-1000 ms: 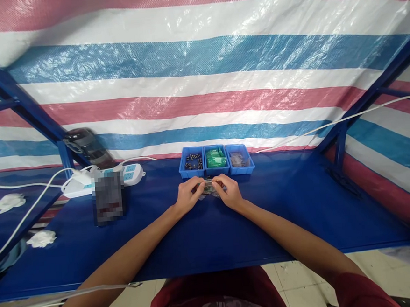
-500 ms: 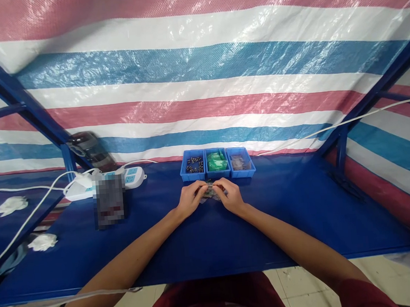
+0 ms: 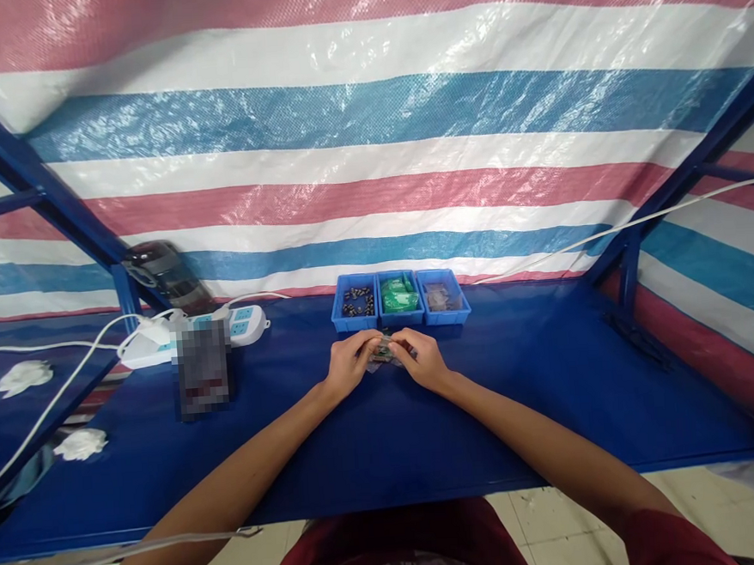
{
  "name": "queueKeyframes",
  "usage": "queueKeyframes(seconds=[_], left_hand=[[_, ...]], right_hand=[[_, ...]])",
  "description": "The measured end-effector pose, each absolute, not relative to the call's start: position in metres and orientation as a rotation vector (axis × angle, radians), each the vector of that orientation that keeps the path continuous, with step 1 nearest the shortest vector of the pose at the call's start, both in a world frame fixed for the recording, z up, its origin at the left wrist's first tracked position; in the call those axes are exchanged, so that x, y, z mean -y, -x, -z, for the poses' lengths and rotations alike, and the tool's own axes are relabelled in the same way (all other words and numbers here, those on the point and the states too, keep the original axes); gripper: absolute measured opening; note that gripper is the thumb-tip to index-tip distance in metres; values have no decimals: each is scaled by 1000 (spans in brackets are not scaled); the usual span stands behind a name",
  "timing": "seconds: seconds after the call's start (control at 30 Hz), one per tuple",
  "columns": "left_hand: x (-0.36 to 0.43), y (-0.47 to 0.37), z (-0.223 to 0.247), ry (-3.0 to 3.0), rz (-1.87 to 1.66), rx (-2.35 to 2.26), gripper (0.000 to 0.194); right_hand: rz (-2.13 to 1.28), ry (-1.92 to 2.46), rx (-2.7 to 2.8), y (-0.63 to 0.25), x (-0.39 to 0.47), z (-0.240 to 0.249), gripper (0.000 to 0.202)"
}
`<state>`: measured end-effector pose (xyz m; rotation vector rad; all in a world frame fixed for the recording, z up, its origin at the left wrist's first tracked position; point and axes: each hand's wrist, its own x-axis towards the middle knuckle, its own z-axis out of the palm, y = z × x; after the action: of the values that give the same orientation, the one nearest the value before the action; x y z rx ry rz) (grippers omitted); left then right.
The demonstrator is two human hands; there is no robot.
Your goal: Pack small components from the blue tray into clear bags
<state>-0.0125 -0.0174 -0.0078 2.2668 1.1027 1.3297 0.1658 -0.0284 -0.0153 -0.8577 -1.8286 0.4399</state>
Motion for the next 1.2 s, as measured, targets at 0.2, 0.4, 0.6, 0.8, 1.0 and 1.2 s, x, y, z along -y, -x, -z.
queueKeyframes(seconds=[0.2, 0.4, 0.6, 0.8, 1.0, 1.2], left_hand=[[15, 12, 10, -2259, -1234, -1119, 26], [15, 11, 11, -2318, -1336, -1083, 20], [15, 12, 11, -2286, -1310, -1127, 22], [13, 12, 9, -2323, -1251, -1067, 19], [14, 11, 10, -2348, -1322, -1070, 17], [14, 13, 9, -2214, -1401, -1162, 27]], right_hand=[[-454, 898, 1793, -166, 29, 16, 24], [-452, 887, 1802, -165, 29, 14, 27], [-442, 884, 1805, -164, 28, 16, 25], [-456, 897, 1789, -166, 28, 13, 25], [-509, 885, 1820, -168, 28, 11, 26], [-737, 977, 1401, -170, 25, 9, 28]])
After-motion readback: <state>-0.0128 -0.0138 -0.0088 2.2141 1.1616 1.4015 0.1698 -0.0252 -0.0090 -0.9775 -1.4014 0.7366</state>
